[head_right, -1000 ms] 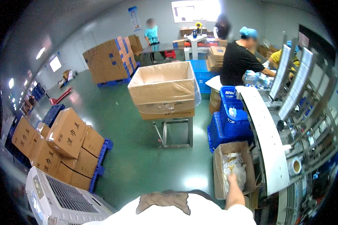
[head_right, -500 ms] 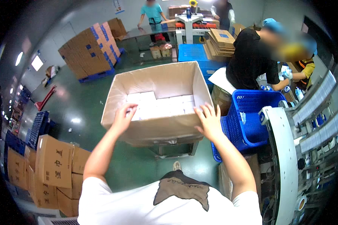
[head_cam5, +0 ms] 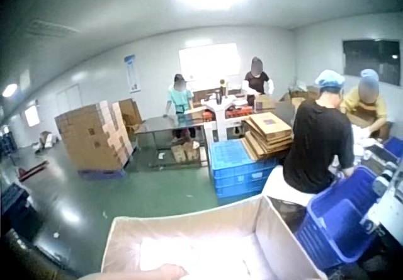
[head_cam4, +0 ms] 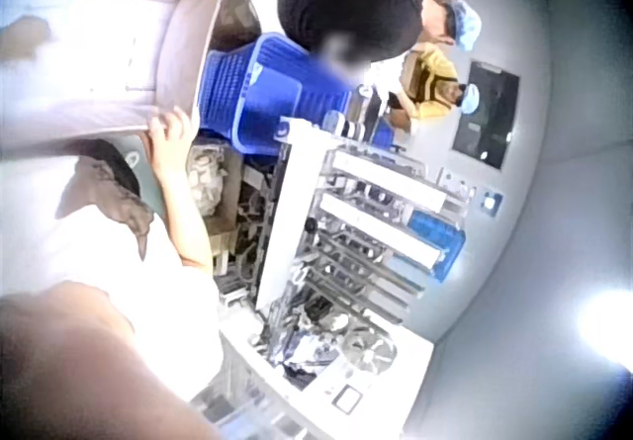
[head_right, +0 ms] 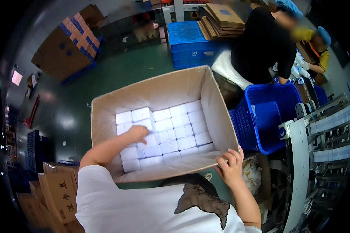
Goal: The person picks up a stack of paper sheets, places them into a vertical guide on a packaging machine, and then uses a screwdriver to tighten a component on the conveyor line.
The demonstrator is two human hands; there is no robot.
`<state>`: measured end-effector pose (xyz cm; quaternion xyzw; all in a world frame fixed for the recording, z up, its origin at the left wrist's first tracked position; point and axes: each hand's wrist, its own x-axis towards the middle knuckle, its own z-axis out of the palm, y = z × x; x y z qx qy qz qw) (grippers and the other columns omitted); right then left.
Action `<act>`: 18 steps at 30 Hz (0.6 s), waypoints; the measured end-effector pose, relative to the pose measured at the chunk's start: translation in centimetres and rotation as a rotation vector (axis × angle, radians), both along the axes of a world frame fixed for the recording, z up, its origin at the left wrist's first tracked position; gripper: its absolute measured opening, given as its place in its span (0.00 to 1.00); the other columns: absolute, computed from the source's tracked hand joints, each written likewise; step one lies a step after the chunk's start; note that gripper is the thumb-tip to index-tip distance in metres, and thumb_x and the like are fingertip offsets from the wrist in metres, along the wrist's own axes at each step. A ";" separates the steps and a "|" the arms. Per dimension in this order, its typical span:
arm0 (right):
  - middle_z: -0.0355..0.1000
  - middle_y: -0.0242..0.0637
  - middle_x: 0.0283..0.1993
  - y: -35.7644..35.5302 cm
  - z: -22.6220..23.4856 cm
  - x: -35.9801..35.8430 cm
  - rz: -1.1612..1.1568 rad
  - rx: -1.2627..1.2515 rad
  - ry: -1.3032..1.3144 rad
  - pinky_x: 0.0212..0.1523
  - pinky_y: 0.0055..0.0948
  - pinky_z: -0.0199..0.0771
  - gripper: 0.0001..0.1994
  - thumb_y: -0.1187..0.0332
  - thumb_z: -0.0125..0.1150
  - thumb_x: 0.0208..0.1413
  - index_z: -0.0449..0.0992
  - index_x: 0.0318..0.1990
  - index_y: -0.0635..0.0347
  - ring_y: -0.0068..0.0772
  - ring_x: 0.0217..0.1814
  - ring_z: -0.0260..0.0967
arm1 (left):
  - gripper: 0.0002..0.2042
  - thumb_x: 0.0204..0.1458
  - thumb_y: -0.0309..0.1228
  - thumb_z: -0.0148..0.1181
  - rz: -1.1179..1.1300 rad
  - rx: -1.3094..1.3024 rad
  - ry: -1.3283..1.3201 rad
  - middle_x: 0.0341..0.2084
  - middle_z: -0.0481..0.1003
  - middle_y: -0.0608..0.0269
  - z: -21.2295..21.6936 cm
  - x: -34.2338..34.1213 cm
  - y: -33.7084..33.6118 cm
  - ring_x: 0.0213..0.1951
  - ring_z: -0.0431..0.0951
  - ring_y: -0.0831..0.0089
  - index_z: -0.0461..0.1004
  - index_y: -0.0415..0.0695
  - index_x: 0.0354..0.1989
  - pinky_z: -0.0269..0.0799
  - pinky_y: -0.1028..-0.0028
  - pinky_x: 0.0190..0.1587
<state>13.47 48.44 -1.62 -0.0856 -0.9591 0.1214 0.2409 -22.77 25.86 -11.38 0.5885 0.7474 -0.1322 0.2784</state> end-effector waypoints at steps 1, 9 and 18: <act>0.61 0.36 0.42 -0.1 0.0 0.0 -0.003 -0.005 -0.005 0.55 0.59 0.52 0.23 0.68 0.70 0.25 0.69 0.35 0.51 0.45 0.51 0.56 | 0.25 0.30 0.47 0.68 -0.008 -0.107 -0.031 0.34 0.73 0.55 0.1 0.4 0.3 0.40 0.73 0.58 0.72 0.41 0.32 0.70 0.62 0.39; 0.62 0.36 0.42 -0.2 2.2 -0.1 0.007 0.000 -0.075 0.56 0.57 0.52 0.22 0.66 0.69 0.29 0.69 0.37 0.50 0.42 0.51 0.58 | 0.53 0.22 0.53 0.70 0.125 0.162 -0.099 0.50 0.57 0.38 -5.7 4.4 -1.0 0.52 0.57 0.45 0.50 0.36 0.57 0.54 0.56 0.56; 0.55 0.46 0.56 1.1 3.5 3.7 0.081 -0.192 0.161 0.58 0.55 0.46 0.25 0.58 0.62 0.44 0.66 0.52 0.50 0.48 0.59 0.52 | 0.52 0.24 0.52 0.68 -0.233 0.331 -0.068 0.51 0.55 0.38 4.5 6.4 5.7 0.53 0.59 0.47 0.48 0.36 0.58 0.57 0.57 0.55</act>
